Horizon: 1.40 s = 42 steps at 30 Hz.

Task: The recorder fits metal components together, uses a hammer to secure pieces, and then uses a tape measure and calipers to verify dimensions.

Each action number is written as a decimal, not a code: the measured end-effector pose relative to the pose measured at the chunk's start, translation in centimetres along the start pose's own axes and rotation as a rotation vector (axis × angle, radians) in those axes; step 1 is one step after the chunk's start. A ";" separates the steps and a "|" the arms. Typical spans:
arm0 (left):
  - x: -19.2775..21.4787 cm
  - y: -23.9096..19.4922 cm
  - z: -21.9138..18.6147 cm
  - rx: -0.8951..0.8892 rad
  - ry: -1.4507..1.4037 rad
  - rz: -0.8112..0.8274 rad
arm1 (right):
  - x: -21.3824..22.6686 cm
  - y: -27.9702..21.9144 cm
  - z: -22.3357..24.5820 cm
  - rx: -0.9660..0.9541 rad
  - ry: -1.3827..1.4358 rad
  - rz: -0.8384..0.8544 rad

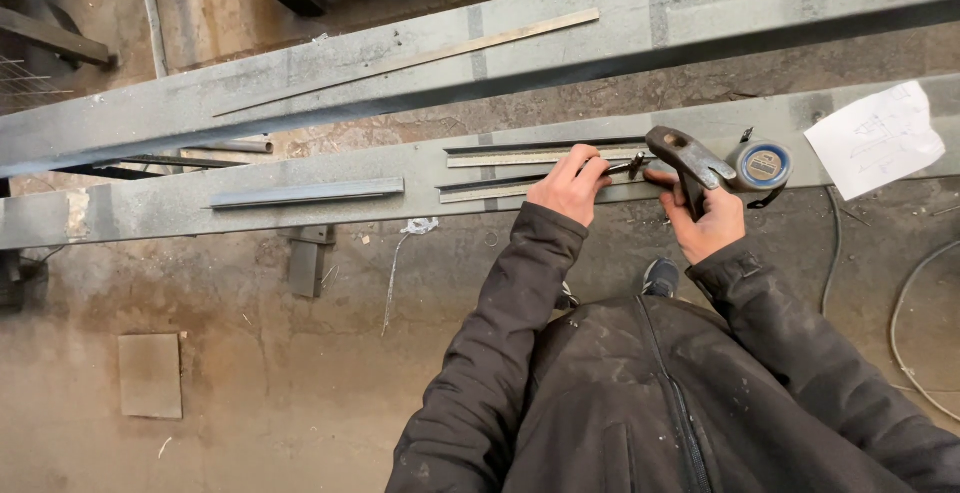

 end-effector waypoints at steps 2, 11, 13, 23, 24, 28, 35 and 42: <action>-0.7 -0.6 0.2 0.021 -0.034 0.011 | -0.2 0.3 -1.2 -0.001 -0.010 -0.005; -3.3 -2.7 1.1 0.148 -0.215 0.195 | -0.3 0.4 -1.2 -0.014 0.037 -0.009; -3.6 -2.9 1.3 0.169 -0.241 0.208 | -0.3 0.3 -1.5 -0.015 0.041 -0.015; -5.0 -3.5 1.7 0.134 -0.167 0.184 | 0.8 0.3 -1.8 -0.031 -0.006 0.027; -4.7 -3.3 1.6 0.120 -0.165 0.166 | 1.0 0.3 -2.1 -0.036 -0.025 0.047; -5.4 -4.0 1.6 0.087 -0.155 0.106 | 4.0 -0.8 0.2 -0.099 -0.023 0.082; -1.0 -1.1 0.3 0.100 -0.342 0.031 | 7.4 -1.8 6.1 -0.212 -0.260 0.137; -1.7 -1.6 0.3 0.116 -0.349 0.026 | 7.8 -2.4 11.0 -0.239 -0.532 0.194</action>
Point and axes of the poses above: each hand's wrist, its own y-axis towards the middle knuckle, its own x-axis out of the back of the hand, z = x × y, the point moved 1 cm from there along y, towards the middle knuckle, and after that the axes turned 15 degrees about -x, right-handed, at the moved point
